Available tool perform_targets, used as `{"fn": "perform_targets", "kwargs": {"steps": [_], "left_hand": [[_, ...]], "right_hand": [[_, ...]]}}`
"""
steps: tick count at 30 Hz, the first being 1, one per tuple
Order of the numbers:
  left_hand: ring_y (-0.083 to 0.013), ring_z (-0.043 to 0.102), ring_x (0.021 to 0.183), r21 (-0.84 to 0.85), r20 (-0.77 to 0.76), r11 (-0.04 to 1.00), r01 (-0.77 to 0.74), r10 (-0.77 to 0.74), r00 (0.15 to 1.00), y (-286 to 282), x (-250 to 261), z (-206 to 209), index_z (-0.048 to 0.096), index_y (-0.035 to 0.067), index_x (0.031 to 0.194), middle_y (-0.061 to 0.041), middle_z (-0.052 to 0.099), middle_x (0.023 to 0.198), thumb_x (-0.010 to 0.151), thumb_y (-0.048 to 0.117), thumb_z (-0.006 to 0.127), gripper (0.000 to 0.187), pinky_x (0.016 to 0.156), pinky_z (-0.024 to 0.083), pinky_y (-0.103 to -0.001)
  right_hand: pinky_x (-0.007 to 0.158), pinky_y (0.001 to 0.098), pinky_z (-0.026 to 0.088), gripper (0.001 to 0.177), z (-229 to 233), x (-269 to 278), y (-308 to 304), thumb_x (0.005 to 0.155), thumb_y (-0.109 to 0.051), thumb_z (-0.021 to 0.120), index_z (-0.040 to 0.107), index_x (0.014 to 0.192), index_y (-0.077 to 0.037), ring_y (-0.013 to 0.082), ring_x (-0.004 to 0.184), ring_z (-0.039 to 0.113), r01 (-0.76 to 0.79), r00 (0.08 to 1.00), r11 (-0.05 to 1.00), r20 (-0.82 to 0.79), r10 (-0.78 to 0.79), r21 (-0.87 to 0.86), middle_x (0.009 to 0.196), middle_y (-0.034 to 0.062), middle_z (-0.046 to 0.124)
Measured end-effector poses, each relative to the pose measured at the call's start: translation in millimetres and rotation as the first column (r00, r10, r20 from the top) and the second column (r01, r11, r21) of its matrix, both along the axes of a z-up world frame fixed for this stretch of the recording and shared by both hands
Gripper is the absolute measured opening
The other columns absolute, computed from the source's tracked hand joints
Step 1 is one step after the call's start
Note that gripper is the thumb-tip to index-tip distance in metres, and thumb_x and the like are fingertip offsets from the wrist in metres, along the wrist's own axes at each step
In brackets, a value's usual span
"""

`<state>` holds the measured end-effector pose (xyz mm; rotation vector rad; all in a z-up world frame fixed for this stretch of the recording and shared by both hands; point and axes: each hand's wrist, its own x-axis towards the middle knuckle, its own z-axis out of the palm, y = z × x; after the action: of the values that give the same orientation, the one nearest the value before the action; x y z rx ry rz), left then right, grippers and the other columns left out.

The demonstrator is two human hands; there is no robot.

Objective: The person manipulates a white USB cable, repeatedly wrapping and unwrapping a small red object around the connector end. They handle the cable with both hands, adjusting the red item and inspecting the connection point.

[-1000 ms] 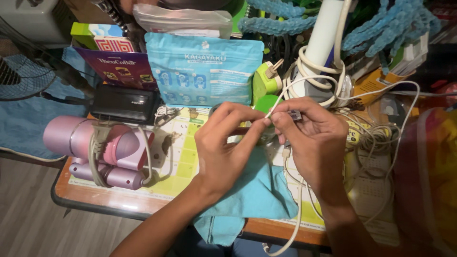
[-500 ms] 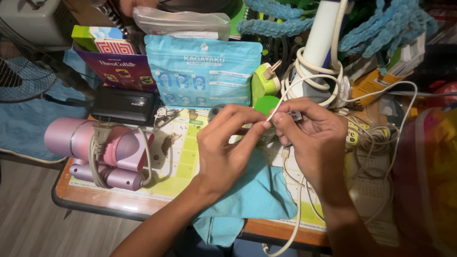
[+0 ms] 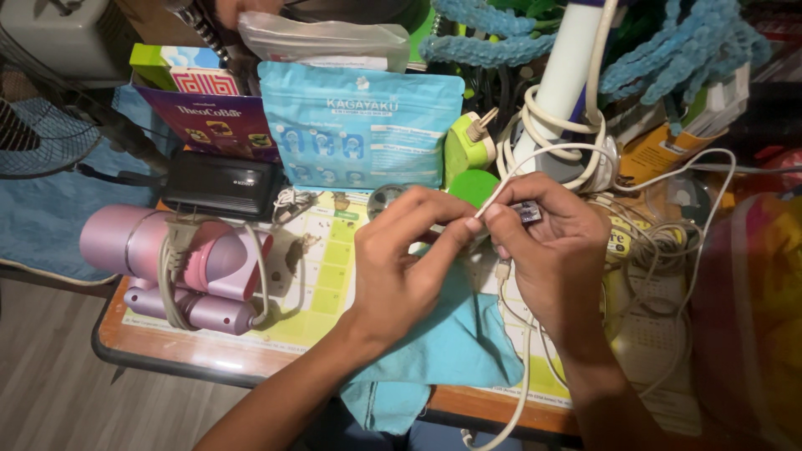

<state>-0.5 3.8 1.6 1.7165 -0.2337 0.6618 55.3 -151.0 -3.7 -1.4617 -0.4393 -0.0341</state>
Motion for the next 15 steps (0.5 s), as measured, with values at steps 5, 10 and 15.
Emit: {"fn": "perform_targets", "kwargs": {"steps": [5,10,15], "left_hand": [[-0.0122,0.071,0.078,-0.118,-0.085,0.992,0.035,-0.045,0.995,1.2,3.6,-1.0,0.073,-0.002,0.101,-0.008,0.07,0.094,0.097,0.0,0.069,0.006,0.068,0.059,-0.024],[-0.0125,0.071,0.079,-0.112,-0.081,0.994,0.009,-0.018,0.997,0.9,5.3,-1.7,0.073,-0.002,0.1,-0.008,0.07,0.093,0.096,0.001,0.071,0.006,0.069,0.058,-0.025],[-0.0121,0.071,0.081,-0.034,-0.032,0.999,-0.003,0.002,1.0,0.9,3.6,-0.4,0.073,-0.002,0.102,-0.008,0.071,0.093,0.096,0.001,0.071,0.007,0.07,0.058,-0.025]], "right_hand": [[0.064,0.0199,0.049,0.007,2.3,1.1,1.9,0.097,0.008,0.066,0.068,0.104,0.007,0.0072,0.074,0.059,-0.031,0.998,0.998,-0.052,0.034,0.057,0.094,0.0072,0.067],[0.065,0.021,0.05,0.008,5.6,-0.2,3.0,0.098,0.008,0.066,0.07,0.104,0.007,0.0081,0.076,0.06,-0.043,0.998,0.997,-0.048,0.046,0.065,0.097,0.0086,0.069],[0.064,0.0207,0.049,0.007,6.0,0.3,1.9,0.097,0.008,0.066,0.07,0.103,0.007,0.008,0.074,0.059,-0.037,0.997,0.997,-0.064,0.042,0.066,0.096,0.0085,0.069]]}}
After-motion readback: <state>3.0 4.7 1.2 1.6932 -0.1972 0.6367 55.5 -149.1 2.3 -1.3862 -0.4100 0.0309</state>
